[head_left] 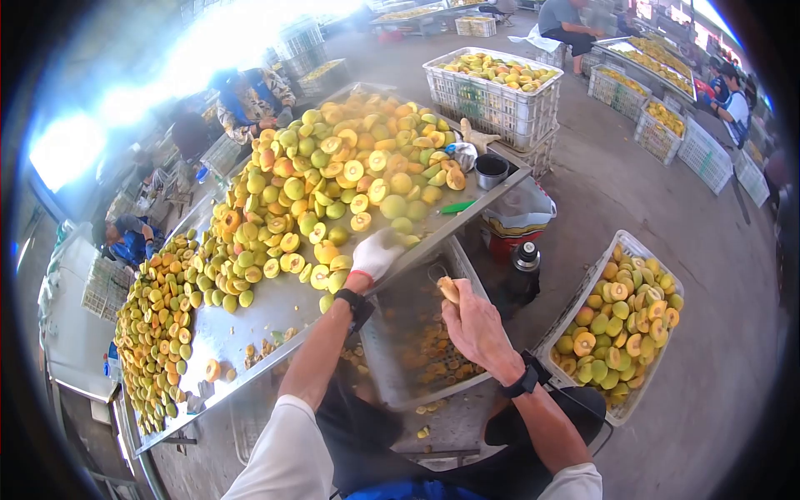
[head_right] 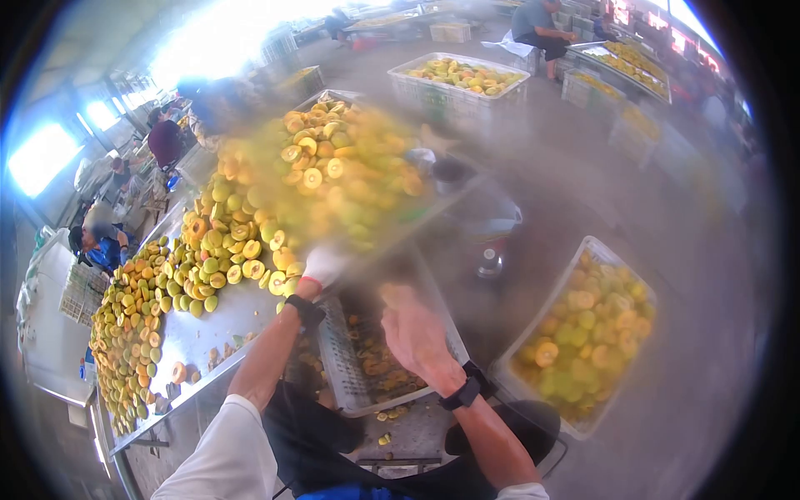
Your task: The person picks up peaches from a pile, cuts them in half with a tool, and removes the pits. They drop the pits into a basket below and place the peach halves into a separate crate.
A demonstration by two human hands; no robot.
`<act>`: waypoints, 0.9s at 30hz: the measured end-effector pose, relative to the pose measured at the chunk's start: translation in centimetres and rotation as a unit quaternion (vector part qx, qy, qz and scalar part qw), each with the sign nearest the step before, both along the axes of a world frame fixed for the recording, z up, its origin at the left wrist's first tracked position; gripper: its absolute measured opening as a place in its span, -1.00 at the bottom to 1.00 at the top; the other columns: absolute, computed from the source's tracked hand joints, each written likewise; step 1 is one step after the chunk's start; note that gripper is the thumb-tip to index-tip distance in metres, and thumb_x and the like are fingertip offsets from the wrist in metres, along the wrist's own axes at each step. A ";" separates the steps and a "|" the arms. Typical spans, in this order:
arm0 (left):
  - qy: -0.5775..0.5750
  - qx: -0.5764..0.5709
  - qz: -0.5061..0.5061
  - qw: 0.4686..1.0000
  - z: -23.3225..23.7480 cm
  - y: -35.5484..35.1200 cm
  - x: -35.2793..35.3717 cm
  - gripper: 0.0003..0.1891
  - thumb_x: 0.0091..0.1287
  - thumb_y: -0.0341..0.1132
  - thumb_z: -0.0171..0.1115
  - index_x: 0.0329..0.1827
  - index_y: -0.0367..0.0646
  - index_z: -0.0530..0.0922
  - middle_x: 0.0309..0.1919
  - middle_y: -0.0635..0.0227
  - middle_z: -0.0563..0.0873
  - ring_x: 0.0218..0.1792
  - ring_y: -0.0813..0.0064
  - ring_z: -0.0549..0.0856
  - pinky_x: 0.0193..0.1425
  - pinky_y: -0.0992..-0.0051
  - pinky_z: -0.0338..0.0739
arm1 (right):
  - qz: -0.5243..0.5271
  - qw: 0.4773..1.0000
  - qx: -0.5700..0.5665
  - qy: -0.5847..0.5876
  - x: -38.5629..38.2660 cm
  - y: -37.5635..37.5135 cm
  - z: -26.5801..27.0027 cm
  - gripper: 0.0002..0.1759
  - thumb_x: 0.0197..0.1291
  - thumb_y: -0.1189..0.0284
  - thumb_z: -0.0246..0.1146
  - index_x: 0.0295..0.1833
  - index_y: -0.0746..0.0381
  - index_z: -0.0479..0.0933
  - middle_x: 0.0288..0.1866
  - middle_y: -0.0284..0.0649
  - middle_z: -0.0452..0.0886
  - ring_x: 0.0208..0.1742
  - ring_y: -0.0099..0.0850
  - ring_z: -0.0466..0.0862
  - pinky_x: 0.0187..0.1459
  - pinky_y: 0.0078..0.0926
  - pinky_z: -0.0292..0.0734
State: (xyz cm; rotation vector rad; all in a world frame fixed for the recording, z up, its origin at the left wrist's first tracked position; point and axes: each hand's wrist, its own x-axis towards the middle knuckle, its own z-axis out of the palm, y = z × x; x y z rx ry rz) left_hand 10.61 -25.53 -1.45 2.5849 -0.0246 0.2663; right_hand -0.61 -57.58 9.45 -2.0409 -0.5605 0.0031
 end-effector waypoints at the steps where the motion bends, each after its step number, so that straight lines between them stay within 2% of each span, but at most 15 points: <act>1: -0.016 -0.024 -0.017 0.999 -0.4 0.7 0.2 -0.41 0.38 -0.03 0.30 0.40 -0.17 0.61 0.07 0.14 0.81 0.01 0.23 0.78 0.13 0.30 0.65 | 0.003 1.000 -0.010 0.024 0.0 -0.1 0.2 -0.66 0.46 0.40 0.18 0.26 0.26 0.43 -0.14 0.20 0.70 -0.05 0.25 0.68 -0.03 0.12 0.56; 2: -0.032 -0.046 -0.033 0.998 -0.6 1.5 0.4 -0.41 0.39 -0.05 0.31 0.40 -0.20 0.60 0.04 0.17 0.81 -0.03 0.29 0.79 0.09 0.35 0.67 | 0.007 0.999 -0.020 0.048 0.0 -0.1 0.4 -0.64 0.45 0.38 0.18 0.29 0.22 0.46 -0.05 0.20 0.71 0.02 0.25 0.68 0.02 0.13 0.57; 5: -0.009 -0.250 -0.045 0.967 4.6 -0.2 -2.9 -0.56 0.48 -0.16 0.26 0.27 -0.29 0.66 -0.12 0.30 0.79 -0.17 0.51 0.76 -0.08 0.49 0.66 | 0.028 0.998 -0.027 0.049 0.0 0.1 1.4 -0.64 0.46 0.35 0.18 0.28 0.22 0.46 -0.06 0.20 0.72 0.03 0.25 0.69 0.03 0.12 0.57; 6: 0.027 -0.349 -0.045 0.936 6.3 -0.6 -4.0 -0.60 0.50 -0.19 0.25 0.24 -0.29 0.66 -0.12 0.30 0.79 -0.18 0.51 0.76 -0.09 0.49 0.67 | 0.038 0.999 -0.009 0.022 0.0 0.4 1.6 -0.68 0.48 0.35 0.18 0.23 0.25 0.43 -0.17 0.18 0.70 -0.06 0.23 0.69 -0.05 0.10 0.55; 7: 0.062 -0.445 -0.045 0.892 8.5 -1.4 -5.5 -0.64 0.52 -0.22 0.23 0.21 -0.29 0.67 -0.13 0.30 0.79 -0.18 0.50 0.76 -0.09 0.48 0.67 | 0.048 0.999 0.009 -0.005 0.0 0.9 1.8 -0.72 0.50 0.36 0.17 0.17 0.28 0.40 -0.27 0.17 0.68 -0.15 0.22 0.69 -0.12 0.08 0.54; 8: 0.057 -0.633 -0.031 0.771 12.4 -4.1 -8.3 -0.72 0.57 -0.30 0.15 0.12 -0.32 0.68 -0.07 0.26 0.80 -0.17 0.52 0.76 -0.10 0.50 0.68 | 0.059 0.997 0.026 -0.033 0.0 1.3 2.1 -0.74 0.52 0.37 0.17 0.11 0.31 0.37 -0.37 0.15 0.65 -0.24 0.21 0.69 -0.20 0.06 0.53; 9: 0.022 -0.470 -0.068 0.880 14.5 -4.8 -10.1 -0.70 0.58 -0.29 0.12 0.15 -0.32 0.68 -0.03 0.25 0.79 -0.15 0.51 0.77 -0.08 0.48 0.68 | 0.066 0.997 0.027 -0.040 -0.1 1.8 2.5 -0.73 0.53 0.35 0.17 0.10 0.31 0.37 -0.38 0.15 0.65 -0.24 0.22 0.69 -0.20 0.05 0.52; 10: -0.013 -0.287 -0.100 0.953 15.9 -5.1 -11.5 -0.68 0.60 -0.28 0.09 0.18 -0.32 0.67 0.01 0.24 0.79 -0.13 0.49 0.77 -0.07 0.46 0.69 | 0.071 0.996 0.027 -0.047 -0.1 2.4 3.0 -0.73 0.54 0.33 0.17 0.09 0.31 0.37 -0.39 0.16 0.65 -0.24 0.22 0.69 -0.21 0.05 0.52; 14: 0.016 -0.352 -0.039 0.935 15.4 -6.4 -15.2 -0.49 0.58 -0.12 -0.02 0.42 -0.29 0.54 0.16 0.21 0.76 0.03 0.36 0.76 0.06 0.36 0.70 | 0.086 0.995 0.001 -0.059 0.0 4.5 4.4 -0.71 0.58 0.28 0.16 0.05 0.31 0.36 -0.40 0.21 0.64 -0.24 0.26 0.67 -0.23 0.10 0.49; 17: 0.023 -0.499 0.019 0.866 14.8 -7.1 -15.2 -0.67 0.33 -0.44 0.29 0.16 -0.20 0.67 -0.10 0.32 0.79 -0.13 0.48 0.75 -0.02 0.45 0.67 | 0.097 0.994 -0.021 -0.039 -0.2 5.5 4.6 -0.71 0.58 0.28 0.14 0.03 0.32 0.35 -0.38 0.24 0.63 -0.25 0.30 0.65 -0.24 0.14 0.48; 18: 0.032 -0.475 0.015 0.879 14.6 -7.1 -15.4 -0.57 0.45 -0.29 0.11 0.33 -0.22 0.57 0.04 0.24 0.76 -0.03 0.37 0.74 0.08 0.39 0.67 | 0.095 0.995 -0.025 -0.035 -0.2 5.8 4.4 -0.71 0.59 0.28 0.13 0.02 0.32 0.35 -0.38 0.25 0.63 -0.25 0.31 0.65 -0.24 0.15 0.47; 20: 0.045 -0.562 -0.007 0.826 14.3 -7.1 -15.6 -0.46 0.58 -0.12 -0.08 0.50 -0.24 0.46 0.16 0.15 0.73 0.08 0.25 0.73 0.19 0.31 0.66 | 0.089 0.995 -0.030 -0.024 -0.5 6.6 3.5 -0.71 0.60 0.27 0.11 0.01 0.32 0.34 -0.39 0.26 0.62 -0.26 0.32 0.65 -0.25 0.16 0.47; 22: 0.046 -0.756 -0.043 0.652 14.1 -7.6 -15.5 -0.46 0.58 -0.11 -0.09 0.49 -0.24 0.46 0.14 0.12 0.72 0.09 0.23 0.72 0.22 0.28 0.65 | 0.090 0.996 -0.018 -0.007 -1.1 7.5 3.5 -0.74 0.59 0.31 0.10 0.07 0.32 0.39 -0.37 0.24 0.60 -0.26 0.30 0.65 -0.26 0.14 0.48; 23: 0.030 -0.757 -0.033 0.652 14.0 -7.7 -15.3 -0.47 0.58 -0.10 -0.09 0.47 -0.24 0.46 0.13 0.11 0.72 0.09 0.22 0.72 0.23 0.27 0.64 | 0.091 0.996 -0.012 -0.001 -1.2 7.8 3.4 -0.75 0.58 0.33 0.09 0.10 0.32 0.41 -0.35 0.23 0.59 -0.26 0.29 0.65 -0.27 0.13 0.49; 27: -0.016 -0.760 0.007 0.650 14.4 -8.6 -15.3 -0.49 0.59 -0.07 -0.10 0.39 -0.23 0.49 0.09 0.09 0.71 0.06 0.23 0.70 0.24 0.27 0.62 | 0.096 0.994 -0.039 -0.034 -0.8 8.9 1.8 -0.63 0.59 0.20 0.16 0.01 0.37 0.47 -0.30 0.17 0.70 -0.20 0.26 0.70 -0.20 0.13 0.54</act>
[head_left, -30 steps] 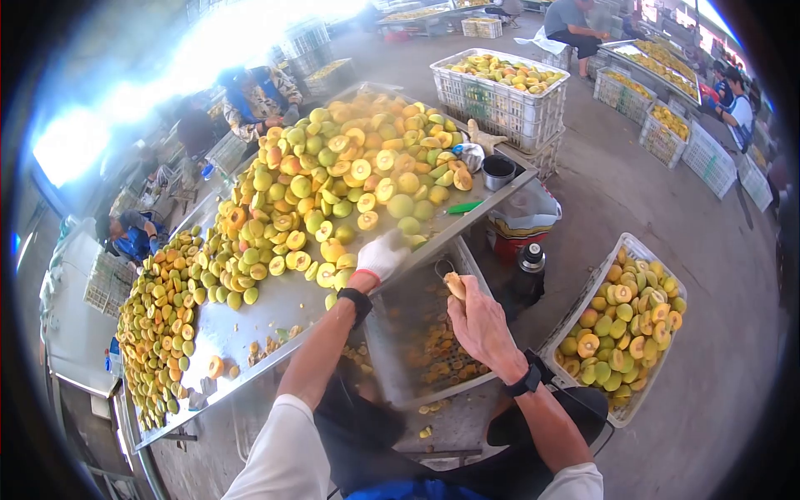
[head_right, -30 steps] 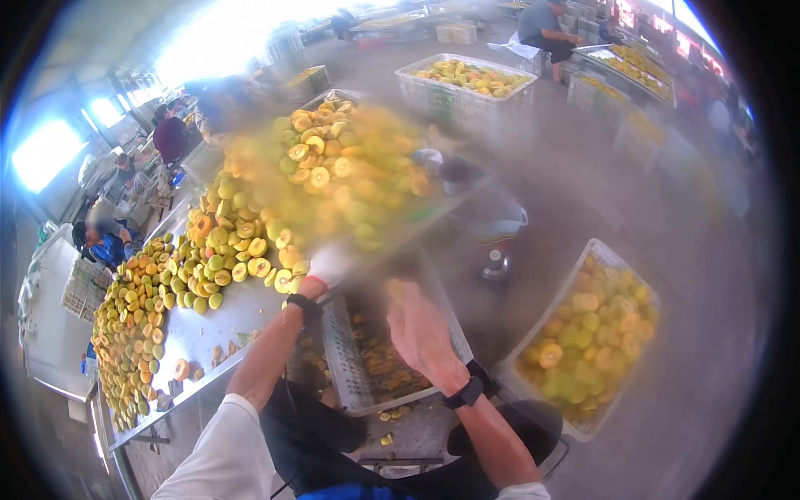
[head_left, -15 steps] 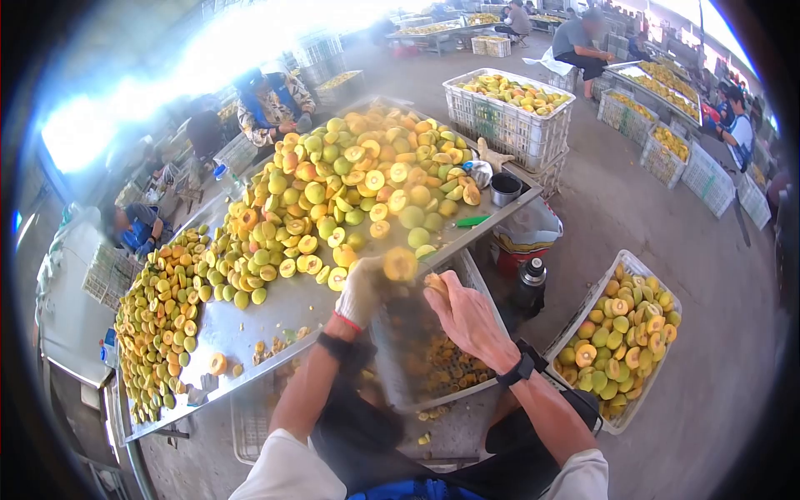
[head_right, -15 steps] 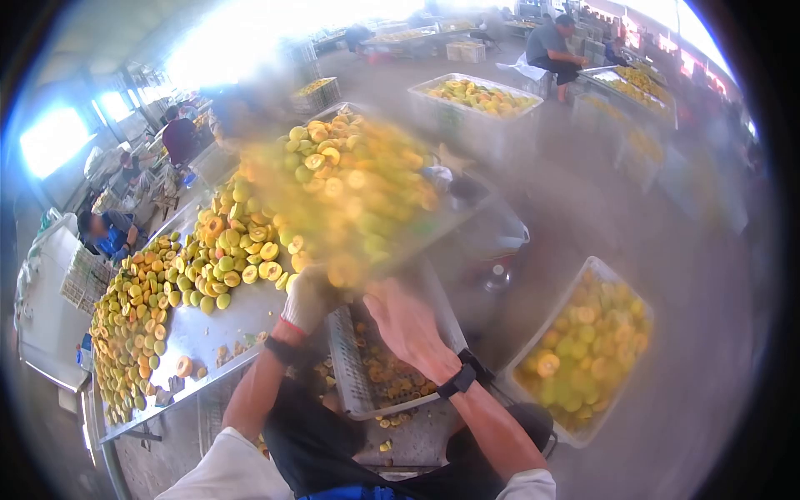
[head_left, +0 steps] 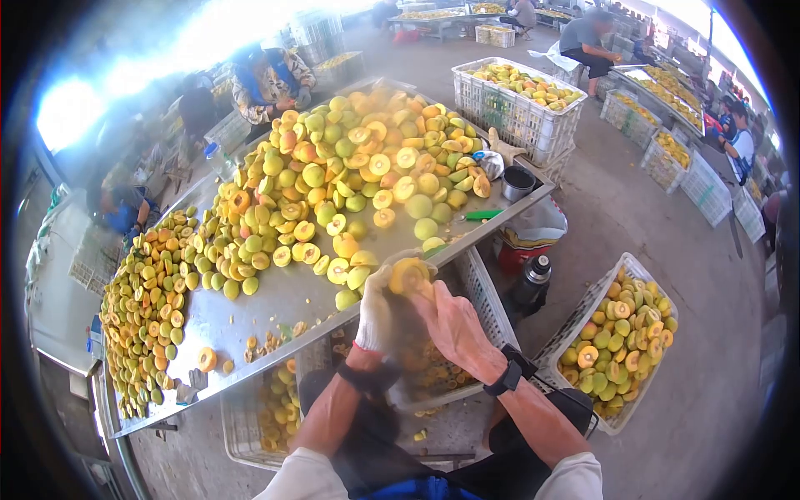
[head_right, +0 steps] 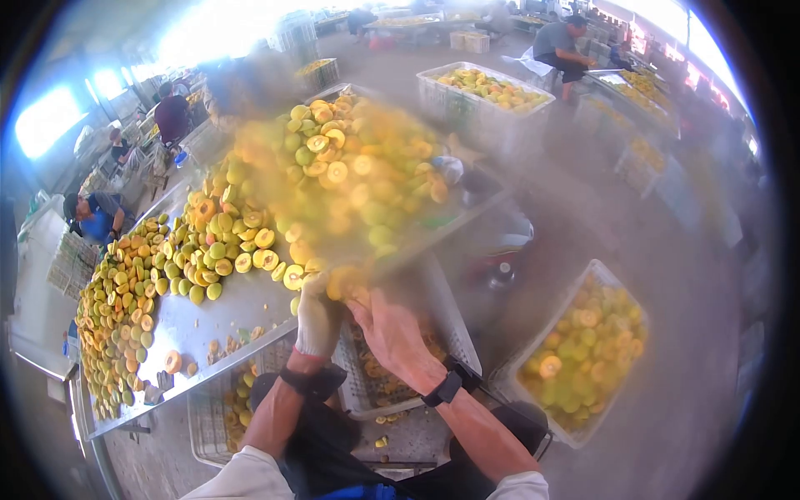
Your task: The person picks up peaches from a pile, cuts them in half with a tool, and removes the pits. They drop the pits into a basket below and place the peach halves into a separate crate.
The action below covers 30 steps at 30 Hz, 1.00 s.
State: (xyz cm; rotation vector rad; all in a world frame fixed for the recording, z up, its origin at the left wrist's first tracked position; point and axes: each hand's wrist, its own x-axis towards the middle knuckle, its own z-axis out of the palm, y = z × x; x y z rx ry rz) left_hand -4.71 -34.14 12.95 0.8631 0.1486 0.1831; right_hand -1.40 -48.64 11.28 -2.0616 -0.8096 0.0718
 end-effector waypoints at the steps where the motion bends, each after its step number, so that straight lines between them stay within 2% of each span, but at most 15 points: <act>1: 0.002 0.000 0.010 1.000 0.3 -0.2 0.0 -0.50 0.59 -0.06 -0.10 0.37 -0.22 0.49 0.09 0.09 0.71 0.05 0.25 0.70 0.23 0.28 0.62 | -0.002 1.000 0.010 0.004 0.0 0.3 -0.3 -0.63 0.59 0.21 0.17 0.00 0.38 0.47 -0.30 0.19 0.70 -0.21 0.27 0.69 -0.21 0.13 0.53; 4: -0.008 -0.011 0.045 0.999 0.5 -1.0 0.3 -0.53 0.62 -0.06 -0.12 0.29 -0.22 0.54 0.03 0.14 0.72 -0.01 0.35 0.68 0.14 0.35 0.60 | -0.007 0.999 0.046 -0.001 0.0 0.7 -0.7 -0.64 0.58 0.25 0.19 -0.02 0.40 0.48 -0.30 0.25 0.68 -0.20 0.30 0.68 -0.23 0.13 0.53; 10: -0.007 0.190 0.195 0.962 0.7 -2.8 1.3 -0.44 0.72 0.08 -0.19 0.11 -0.25 0.63 -0.25 0.25 0.72 -0.24 0.50 0.63 -0.09 0.48 0.55 | 0.010 0.987 0.150 0.063 -0.4 1.2 -1.2 -0.64 0.57 0.28 0.20 0.00 0.46 0.51 -0.32 0.32 0.66 -0.19 0.35 0.67 -0.28 0.07 0.55; 13: 0.020 0.222 0.216 0.951 1.7 -3.5 1.2 -0.37 0.71 0.15 -0.19 0.04 -0.28 0.65 -0.37 0.25 0.71 -0.35 0.49 0.63 -0.22 0.49 0.54 | 0.026 0.982 0.172 0.076 -0.4 1.0 -1.9 -0.63 0.57 0.28 0.21 0.02 0.46 0.52 -0.31 0.33 0.65 -0.19 0.35 0.67 -0.29 0.04 0.56; 16: 0.001 0.235 0.228 0.945 2.3 -3.9 1.1 -0.36 0.70 0.12 -0.16 -0.12 -0.30 0.68 -0.45 0.24 0.69 -0.41 0.50 0.64 -0.29 0.48 0.53 | 0.052 0.981 0.159 0.097 -0.6 0.3 -1.5 -0.62 0.58 0.26 0.20 0.01 0.45 0.53 -0.28 0.34 0.65 -0.18 0.35 0.66 -0.29 0.03 0.56; 17: 0.001 0.237 0.204 0.950 2.1 -3.6 1.2 -0.37 0.70 0.10 -0.15 -0.16 -0.30 0.69 -0.47 0.24 0.69 -0.42 0.50 0.64 -0.30 0.49 0.52 | 0.061 0.981 0.149 0.107 -0.6 -0.1 -1.2 -0.62 0.58 0.25 0.20 0.00 0.45 0.54 -0.28 0.35 0.66 -0.17 0.35 0.66 -0.28 0.03 0.56; 20: 0.007 0.259 0.140 0.956 1.3 -2.2 1.0 -0.37 0.69 0.05 -0.13 -0.27 -0.31 0.71 -0.52 0.26 0.69 -0.46 0.51 0.64 -0.33 0.51 0.51 | 0.095 0.971 0.206 0.081 -0.6 -0.6 -1.0 -0.59 0.60 0.23 0.17 -0.04 0.45 0.54 -0.32 0.35 0.63 -0.33 0.32 0.66 -0.33 0.00 0.55; 22: 0.026 0.299 0.108 0.948 1.6 -1.6 0.7 -0.38 0.67 0.01 -0.13 -0.32 -0.32 0.71 -0.54 0.29 0.69 -0.47 0.53 0.64 -0.33 0.52 0.51 | 0.132 0.970 0.201 0.033 -0.3 -0.9 -1.0 -0.57 0.61 0.19 0.15 -0.09 0.43 0.55 -0.41 0.19 0.62 -0.50 0.08 0.62 -0.41 -0.10 0.52; 24: 0.011 0.364 0.060 0.929 1.9 -0.4 0.3 -0.38 0.65 -0.01 -0.14 -0.31 -0.36 0.71 -0.51 0.23 0.72 -0.49 0.47 0.68 -0.36 0.53 0.54 | 0.158 0.961 0.167 0.152 -0.2 -1.3 -0.1 -0.54 0.63 0.15 0.12 -0.15 0.38 0.53 -0.47 -0.02 0.58 -0.60 -0.19 0.54 -0.49 -0.23 0.47; 25: 0.006 0.396 0.036 0.918 2.0 -0.1 0.0 -0.38 0.65 -0.02 -0.14 -0.30 -0.38 0.72 -0.50 0.19 0.73 -0.50 0.44 0.70 -0.38 0.53 0.56 | 0.164 0.933 0.130 0.292 -0.5 -1.8 1.2 -0.52 0.64 0.12 0.11 -0.18 0.35 0.51 -0.50 -0.14 0.54 -0.62 -0.34 0.48 -0.53 -0.30 0.43; 27: 0.003 0.404 0.032 0.914 1.9 0.2 -0.1 -0.38 0.64 -0.04 -0.14 -0.32 -0.38 0.73 -0.50 0.20 0.74 -0.49 0.45 0.71 -0.37 0.53 0.56 | 0.173 0.880 0.089 0.433 -0.3 -2.1 2.5 -0.50 0.66 0.07 0.08 -0.24 0.28 0.47 -0.53 -0.34 0.46 -0.65 -0.55 0.40 -0.59 -0.43 0.35; 29: -0.020 0.421 0.035 0.906 2.1 0.3 -0.5 -0.39 0.64 -0.06 -0.13 -0.32 -0.37 0.74 -0.50 0.20 0.74 -0.48 0.45 0.71 -0.37 0.52 0.56 | 0.185 0.866 0.089 0.456 -0.5 -2.2 2.7 -0.48 0.66 0.03 0.06 -0.29 0.21 0.42 -0.54 -0.48 0.37 -0.64 -0.68 0.35 -0.63 -0.54 0.27; 30: -0.019 0.414 0.039 0.909 2.2 0.3 -0.5 -0.39 0.64 -0.06 -0.12 -0.32 -0.38 0.74 -0.50 0.20 0.74 -0.48 0.46 0.71 -0.37 0.52 0.56 | 0.185 0.882 0.090 0.425 -0.6 -2.1 2.4 -0.48 0.66 0.02 0.06 -0.30 0.20 0.41 -0.55 -0.49 0.35 -0.65 -0.68 0.33 -0.64 -0.55 0.25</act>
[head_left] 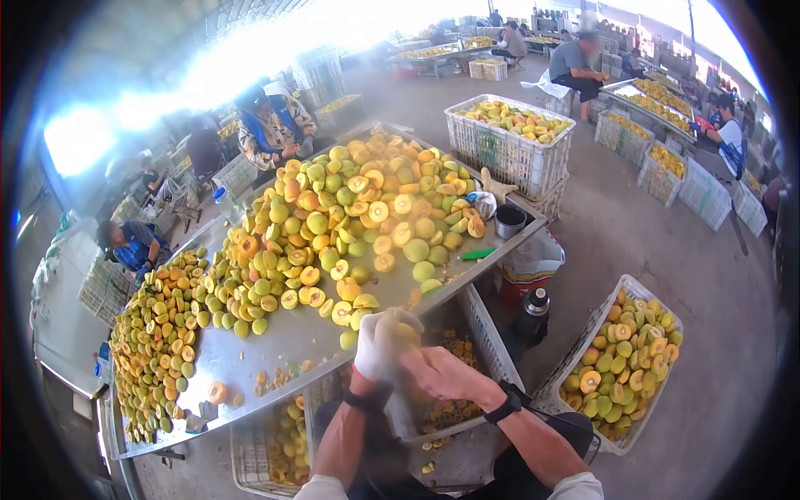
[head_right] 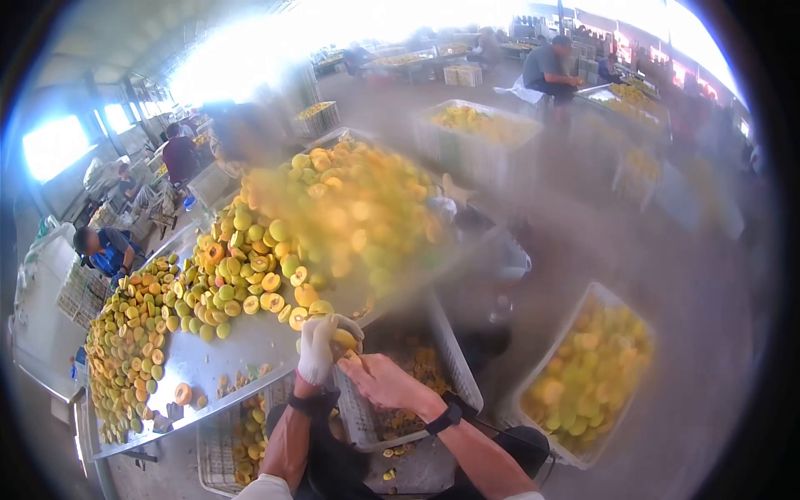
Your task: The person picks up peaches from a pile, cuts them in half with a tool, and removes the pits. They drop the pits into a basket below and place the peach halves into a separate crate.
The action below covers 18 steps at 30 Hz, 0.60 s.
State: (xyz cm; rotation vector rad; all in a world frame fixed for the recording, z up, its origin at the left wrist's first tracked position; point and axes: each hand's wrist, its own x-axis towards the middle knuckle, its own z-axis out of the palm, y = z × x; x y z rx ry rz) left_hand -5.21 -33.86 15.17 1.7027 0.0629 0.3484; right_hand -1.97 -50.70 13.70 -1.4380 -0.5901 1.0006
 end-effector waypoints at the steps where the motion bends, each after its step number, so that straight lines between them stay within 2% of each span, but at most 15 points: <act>1: 0.000 -0.008 0.003 1.000 0.1 0.0 0.0 -0.40 0.63 -0.06 -0.12 -0.32 -0.38 0.74 -0.50 0.20 0.75 -0.48 0.46 0.71 -0.37 0.52 0.56 | -0.007 0.999 0.005 -0.034 -0.1 0.2 -0.2 -0.48 0.66 0.02 0.05 -0.30 0.19 0.40 -0.56 -0.50 0.33 -0.66 -0.69 0.32 -0.66 -0.56 0.23; 2: 0.001 -0.016 0.006 1.000 0.0 -0.1 -0.1 -0.40 0.63 -0.06 -0.12 -0.32 -0.38 0.74 -0.49 0.20 0.75 -0.48 0.46 0.71 -0.37 0.52 0.56 | -0.015 0.998 0.011 -0.066 -0.1 0.3 -0.3 -0.49 0.66 0.01 0.05 -0.31 0.17 0.39 -0.57 -0.51 0.31 -0.67 -0.69 0.30 -0.67 -0.58 0.22; 5: -0.049 0.052 -0.028 0.997 -0.2 0.2 0.1 -0.39 0.63 -0.04 -0.11 -0.32 -0.38 0.73 -0.47 0.20 0.74 -0.46 0.44 0.71 -0.35 0.51 0.56 | 0.028 0.996 -0.038 0.079 0.3 -0.3 1.3 -0.50 0.66 0.02 0.06 -0.29 0.17 0.39 -0.59 -0.51 0.29 -0.68 -0.70 0.29 -0.70 -0.59 0.20; 8: -0.094 0.008 0.004 0.996 -1.5 -0.4 0.6 -0.39 0.63 -0.02 -0.10 -0.32 -0.38 0.72 -0.46 0.18 0.73 -0.44 0.42 0.70 -0.33 0.49 0.57 | 0.000 0.997 0.038 0.063 -0.5 0.3 -0.7 -0.41 0.63 -0.09 0.02 -0.42 0.08 0.35 -0.62 -0.56 0.30 -0.69 -0.71 0.26 -0.70 -0.61 0.14; 11: -0.061 -0.164 0.019 0.984 -1.3 -1.1 0.7 -0.58 0.55 -0.21 -0.01 -0.35 -0.30 0.70 -0.47 0.29 0.76 -0.45 0.50 0.69 -0.28 0.49 0.60 | -0.033 0.996 0.050 0.065 -0.9 0.7 -0.8 -0.40 0.63 -0.08 0.04 -0.44 0.09 0.34 -0.62 -0.56 0.29 -0.69 -0.72 0.26 -0.70 -0.62 0.13; 14: -0.052 -0.115 -0.027 0.992 -1.8 -0.3 1.4 -0.51 0.58 -0.12 -0.04 -0.36 -0.29 0.71 -0.48 0.28 0.76 -0.44 0.49 0.69 -0.27 0.47 0.60 | -0.033 0.998 0.036 0.047 -0.5 0.4 -0.9 -0.39 0.63 -0.08 0.04 -0.47 0.08 0.31 -0.63 -0.57 0.28 -0.70 -0.71 0.26 -0.70 -0.62 0.11; 17: -0.019 0.005 -0.041 0.999 -2.0 -0.5 1.4 -0.38 0.61 0.01 -0.10 -0.38 -0.36 0.69 -0.47 0.18 0.73 -0.46 0.42 0.68 -0.33 0.49 0.53 | -0.004 0.997 -0.011 0.081 0.3 -0.8 -0.8 -0.44 0.65 -0.02 0.05 -0.39 0.14 0.33 -0.60 -0.52 0.27 -0.71 -0.71 0.24 -0.74 -0.61 0.13; 18: -0.015 -0.006 -0.043 0.999 -1.6 -0.7 1.5 -0.37 0.61 0.02 -0.10 -0.38 -0.36 0.69 -0.46 0.18 0.74 -0.45 0.42 0.68 -0.32 0.49 0.54 | 0.000 0.996 -0.002 0.091 0.4 -1.0 -0.7 -0.43 0.65 -0.03 0.05 -0.40 0.13 0.32 -0.61 -0.52 0.26 -0.72 -0.72 0.23 -0.74 -0.62 0.12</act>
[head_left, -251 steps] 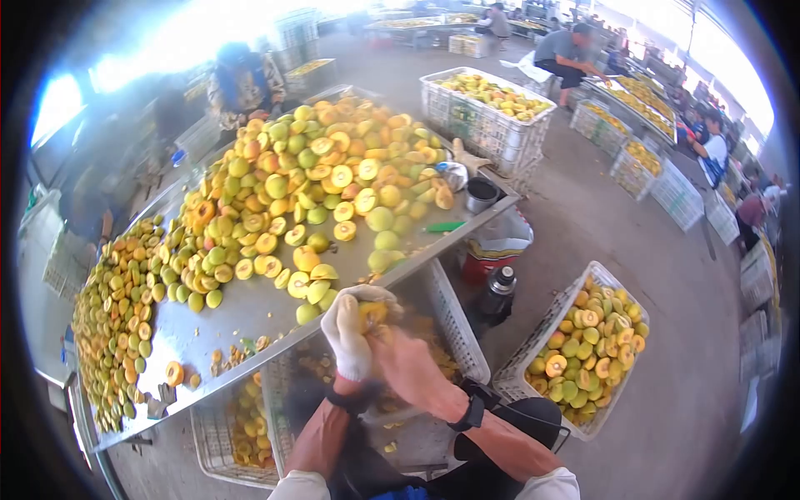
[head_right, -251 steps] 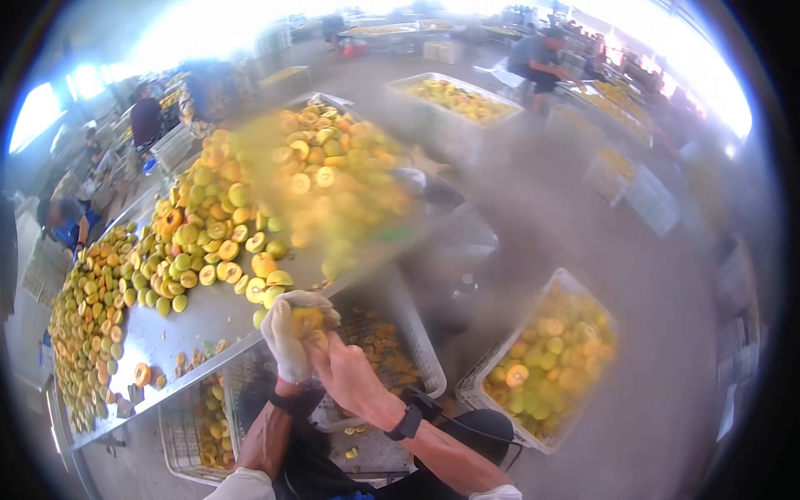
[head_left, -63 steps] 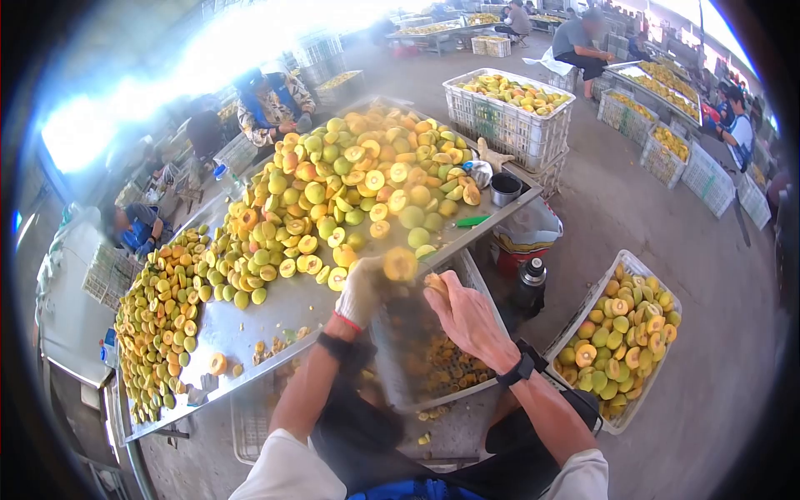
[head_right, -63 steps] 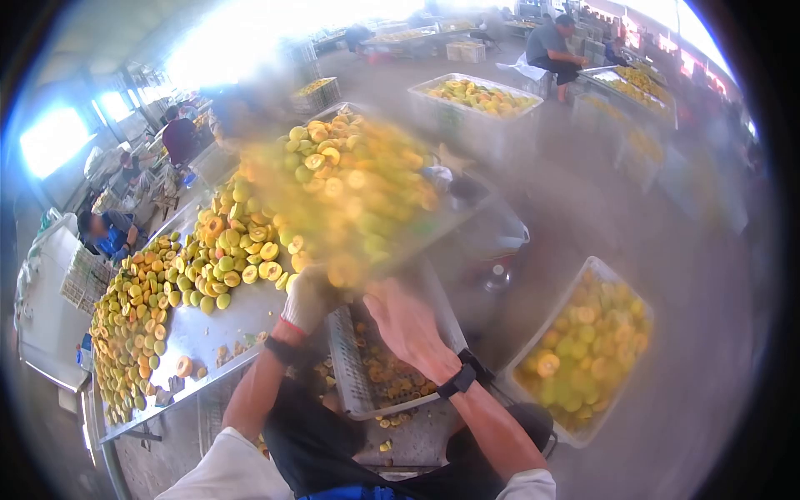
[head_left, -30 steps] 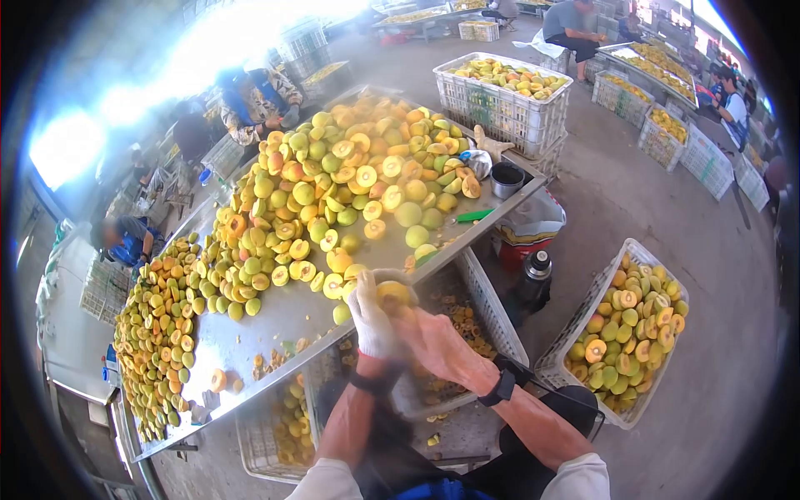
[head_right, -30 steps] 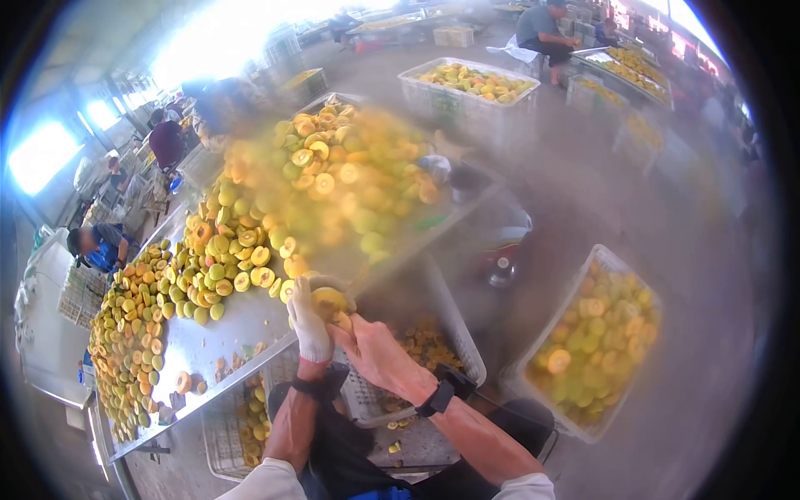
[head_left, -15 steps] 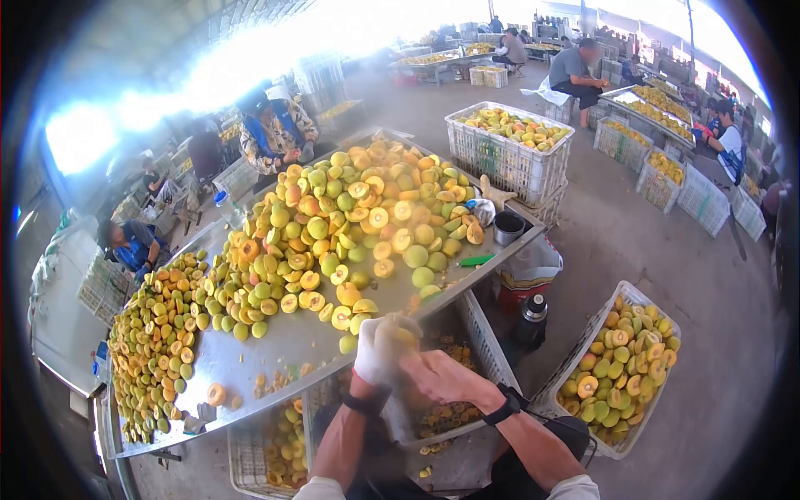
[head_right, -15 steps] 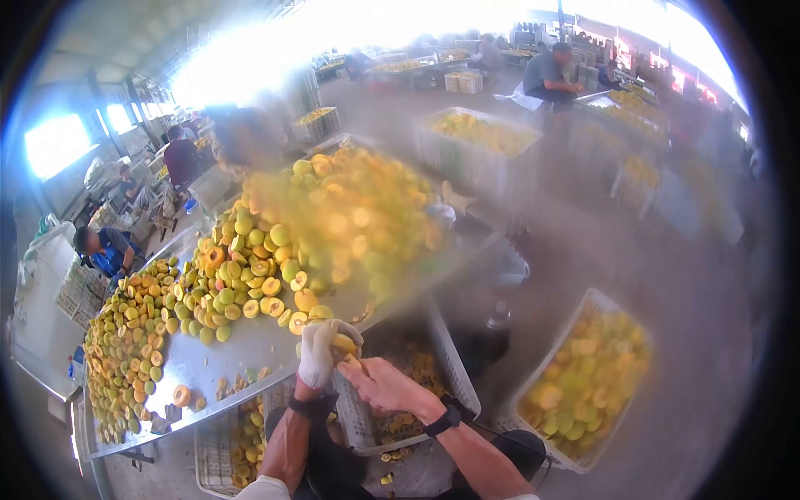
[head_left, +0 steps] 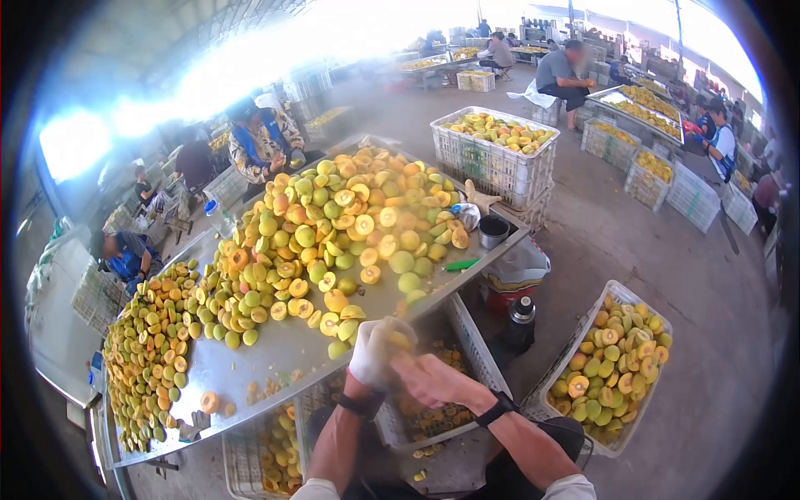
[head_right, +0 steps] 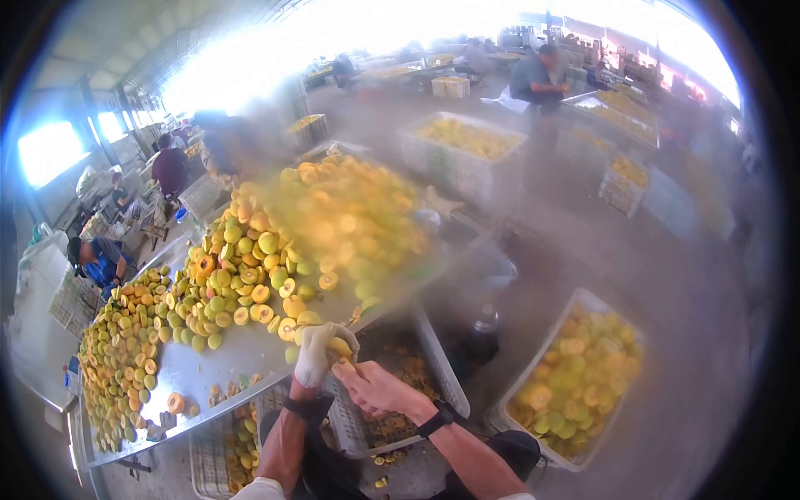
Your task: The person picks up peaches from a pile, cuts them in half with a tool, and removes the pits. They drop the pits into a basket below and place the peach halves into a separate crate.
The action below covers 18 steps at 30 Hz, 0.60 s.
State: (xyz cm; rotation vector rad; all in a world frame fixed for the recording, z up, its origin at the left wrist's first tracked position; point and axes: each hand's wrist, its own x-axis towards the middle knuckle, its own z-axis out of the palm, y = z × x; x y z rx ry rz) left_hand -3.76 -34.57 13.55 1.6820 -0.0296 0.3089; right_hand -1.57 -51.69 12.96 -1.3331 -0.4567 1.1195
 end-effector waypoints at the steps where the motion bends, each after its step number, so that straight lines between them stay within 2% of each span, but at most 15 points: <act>1: 0.006 -0.010 -0.001 1.000 0.6 -0.2 -0.3 -0.36 0.62 0.03 -0.09 -0.38 -0.36 0.70 -0.46 0.17 0.74 -0.45 0.43 0.69 -0.31 0.49 0.54 | 0.005 1.000 0.010 0.011 -0.1 -0.1 0.0 -0.43 0.65 -0.04 0.05 -0.41 0.12 0.31 -0.61 -0.52 0.25 -0.72 -0.72 0.23 -0.74 -0.62 0.12; 5: -0.014 -0.102 -0.017 0.995 0.1 -0.5 -0.4 -0.34 0.64 0.07 -0.09 -0.31 -0.38 0.72 -0.43 0.15 0.76 -0.39 0.41 0.72 -0.27 0.48 0.58 | -0.016 0.997 0.069 0.033 -1.4 0.4 -1.1 -0.41 0.64 -0.07 0.05 -0.42 0.11 0.29 -0.64 -0.54 0.22 -0.74 -0.72 0.21 -0.74 -0.62 0.10; 8: 0.038 -0.129 -0.029 0.991 -0.3 -0.3 0.2 -0.33 0.65 0.10 -0.07 -0.30 -0.37 0.72 -0.39 0.20 0.79 -0.32 0.42 0.74 -0.13 0.46 0.60 | -0.017 0.995 0.045 0.084 -0.7 0.2 -1.7 -0.40 0.64 -0.08 0.05 -0.41 0.11 0.30 -0.65 -0.54 0.22 -0.75 -0.71 0.21 -0.75 -0.63 0.07; 9: 0.028 -0.114 -0.027 0.993 -0.1 -0.6 0.2 -0.33 0.65 0.09 -0.08 -0.30 -0.37 0.72 -0.40 0.19 0.78 -0.33 0.41 0.73 -0.14 0.45 0.60 | -0.013 0.992 0.074 0.097 -0.8 -0.1 -1.5 -0.40 0.64 -0.09 0.05 -0.41 0.11 0.30 -0.65 -0.54 0.22 -0.76 -0.70 0.21 -0.75 -0.63 0.06; 12: 0.007 -0.077 -0.014 0.997 -0.2 -1.2 0.1 -0.32 0.66 0.09 -0.10 -0.31 -0.37 0.72 -0.43 0.19 0.76 -0.36 0.41 0.72 -0.15 0.44 0.59 | -0.031 0.989 0.056 0.133 -0.7 -0.2 -2.5 -0.40 0.63 -0.11 0.06 -0.40 0.10 0.30 -0.65 -0.54 0.23 -0.75 -0.71 0.20 -0.75 -0.62 0.05; 17: 0.032 -0.181 -0.023 0.983 -2.5 -0.6 1.7 -0.30 0.66 0.10 -0.14 -0.37 -0.34 0.71 -0.48 0.22 0.73 -0.42 0.42 0.71 -0.23 0.46 0.57 | -0.062 0.998 0.002 0.007 -1.1 0.0 -1.5 -0.44 0.63 -0.13 0.01 -0.34 0.07 0.34 -0.59 -0.60 0.24 -0.68 -0.77 0.20 -0.67 -0.66 0.06; 18: 0.040 -0.200 -0.017 0.979 -2.6 -0.8 1.7 -0.29 0.66 0.11 -0.14 -0.39 -0.34 0.71 -0.49 0.22 0.72 -0.43 0.41 0.70 -0.25 0.47 0.57 | -0.067 0.998 -0.008 0.002 -1.1 -0.1 -1.8 -0.46 0.63 -0.08 0.04 -0.33 0.09 0.35 -0.59 -0.54 0.28 -0.69 -0.70 0.24 -0.67 -0.61 0.11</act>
